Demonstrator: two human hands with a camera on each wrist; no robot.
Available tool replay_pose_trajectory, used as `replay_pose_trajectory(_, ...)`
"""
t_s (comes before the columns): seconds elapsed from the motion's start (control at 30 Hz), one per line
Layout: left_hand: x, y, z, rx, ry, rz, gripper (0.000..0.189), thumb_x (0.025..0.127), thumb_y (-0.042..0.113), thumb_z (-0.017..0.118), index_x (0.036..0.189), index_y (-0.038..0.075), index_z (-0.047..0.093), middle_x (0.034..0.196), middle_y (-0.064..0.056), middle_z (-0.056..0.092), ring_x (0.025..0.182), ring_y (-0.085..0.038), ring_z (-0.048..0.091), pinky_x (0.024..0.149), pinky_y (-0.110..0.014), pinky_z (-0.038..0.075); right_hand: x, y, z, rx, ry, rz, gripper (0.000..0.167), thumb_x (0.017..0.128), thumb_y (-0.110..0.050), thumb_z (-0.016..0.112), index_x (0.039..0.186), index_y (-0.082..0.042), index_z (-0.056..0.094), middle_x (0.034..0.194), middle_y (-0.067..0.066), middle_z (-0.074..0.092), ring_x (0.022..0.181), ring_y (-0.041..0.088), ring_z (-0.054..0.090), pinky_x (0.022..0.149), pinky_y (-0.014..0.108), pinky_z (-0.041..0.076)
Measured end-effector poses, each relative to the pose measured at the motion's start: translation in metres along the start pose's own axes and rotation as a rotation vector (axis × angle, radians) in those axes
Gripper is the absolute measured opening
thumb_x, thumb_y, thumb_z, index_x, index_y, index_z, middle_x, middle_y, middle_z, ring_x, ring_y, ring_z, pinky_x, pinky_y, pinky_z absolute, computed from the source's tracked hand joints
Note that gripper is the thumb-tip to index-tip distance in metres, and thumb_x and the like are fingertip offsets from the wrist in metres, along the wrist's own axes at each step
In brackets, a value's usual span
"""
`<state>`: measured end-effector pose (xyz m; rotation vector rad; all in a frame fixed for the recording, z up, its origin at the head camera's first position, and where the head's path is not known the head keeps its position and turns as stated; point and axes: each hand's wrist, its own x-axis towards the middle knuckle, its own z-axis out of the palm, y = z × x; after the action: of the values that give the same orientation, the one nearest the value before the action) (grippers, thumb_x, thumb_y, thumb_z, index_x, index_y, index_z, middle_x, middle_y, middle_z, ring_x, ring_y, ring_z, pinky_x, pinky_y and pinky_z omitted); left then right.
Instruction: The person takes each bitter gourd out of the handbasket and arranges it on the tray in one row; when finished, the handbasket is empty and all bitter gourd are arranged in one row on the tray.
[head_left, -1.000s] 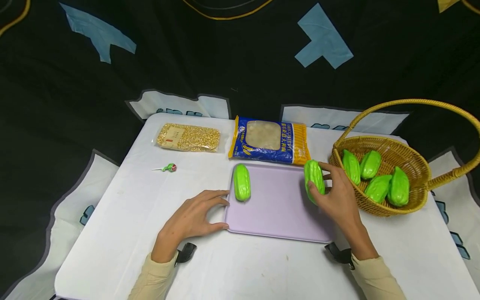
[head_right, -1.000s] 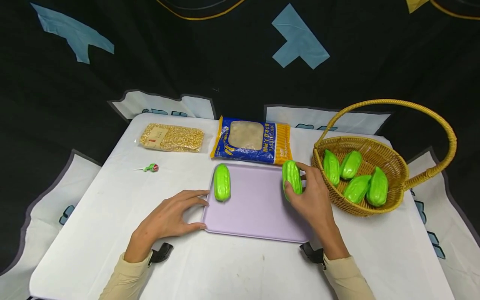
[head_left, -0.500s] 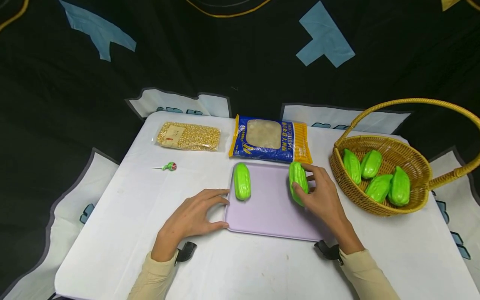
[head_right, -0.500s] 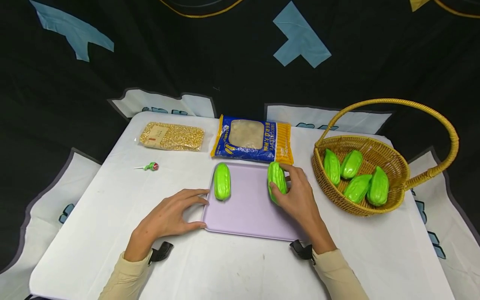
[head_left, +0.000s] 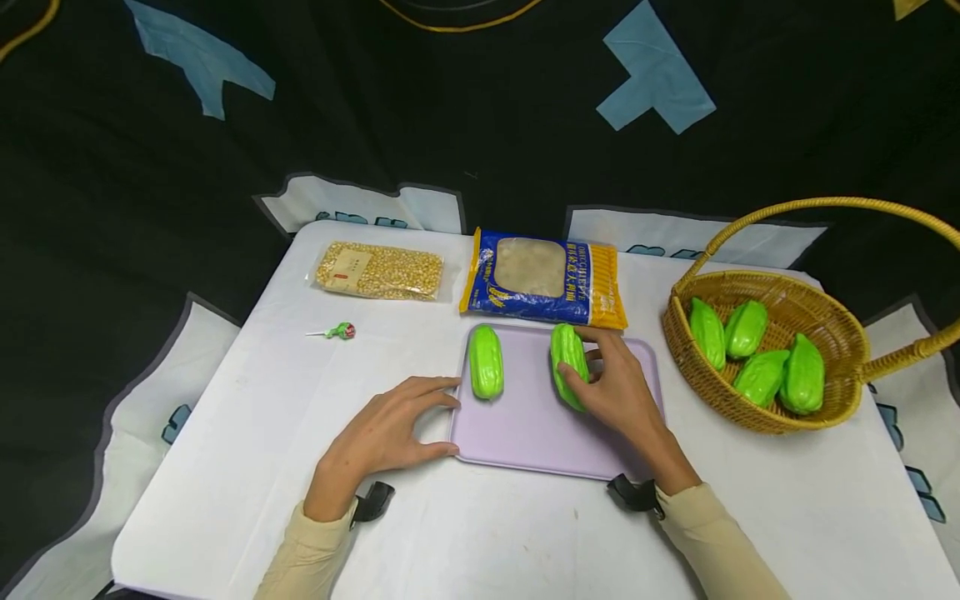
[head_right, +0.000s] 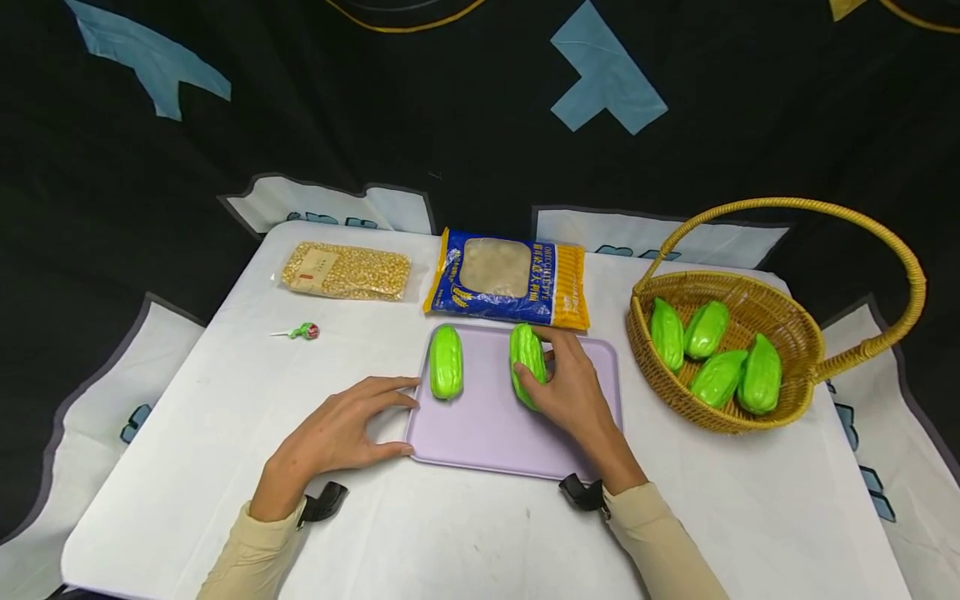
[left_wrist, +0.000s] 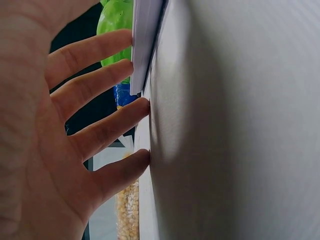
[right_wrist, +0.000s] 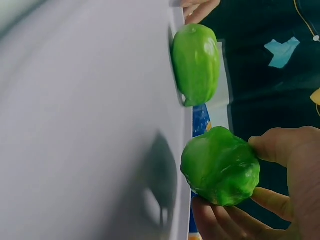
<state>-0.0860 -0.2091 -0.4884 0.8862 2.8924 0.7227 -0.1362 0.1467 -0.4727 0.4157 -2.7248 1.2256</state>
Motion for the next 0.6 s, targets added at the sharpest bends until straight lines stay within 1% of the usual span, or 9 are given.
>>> replay_pose_trajectory(0.2,-0.001,0.0,-0.001,0.005,0.003,-0.001,0.058,0.082,0.057,0.09,0.127,0.024,0.076,0.158,0.009,0.057,0.144,-0.015,0.054,0.116,-0.04,0.052,0.005,-0.009,0.01,0.031,-0.029,0.011,0.06,0.093,-0.022,0.084,0.146,-0.007,0.059,0.136,0.016,0.063,0.106,0.032,0.072,0.083,0.046,0.066)
replay_pose_trajectory(0.33,-0.001,0.0,-0.001,0.005,0.007,0.002,0.058,0.082,0.057,0.091,0.127,0.024,0.076,0.158,0.009,0.057,0.144,-0.015,0.055,0.116,-0.04,0.052,0.007,-0.016,0.016,0.029,-0.039,0.012,0.06,0.093,-0.023,0.084,0.146,-0.007,0.059,0.136,0.016,0.063,0.103,0.031,0.073,0.081,0.045,0.066)
replay_pose_trajectory(0.47,0.0,0.0,0.0,0.009,0.009,0.004,0.058,0.082,0.057,0.09,0.127,0.023,0.076,0.158,0.008,0.058,0.144,-0.016,0.055,0.116,-0.041,0.052,0.009,-0.023,0.022,0.013,-0.063,0.026,0.061,0.094,-0.025,0.084,0.146,-0.007,0.058,0.135,0.017,0.064,0.1,0.03,0.073,0.085,0.046,0.064)
replay_pose_trajectory(0.6,0.0,0.0,0.0,0.009,0.005,0.006,0.058,0.082,0.057,0.09,0.127,0.023,0.076,0.158,0.008,0.057,0.143,-0.016,0.055,0.116,-0.041,0.052,0.012,-0.03,0.029,0.0,-0.085,0.045,0.061,0.094,-0.027,0.083,0.146,-0.007,0.058,0.136,0.018,0.065,0.102,0.03,0.072,0.09,0.048,0.062)
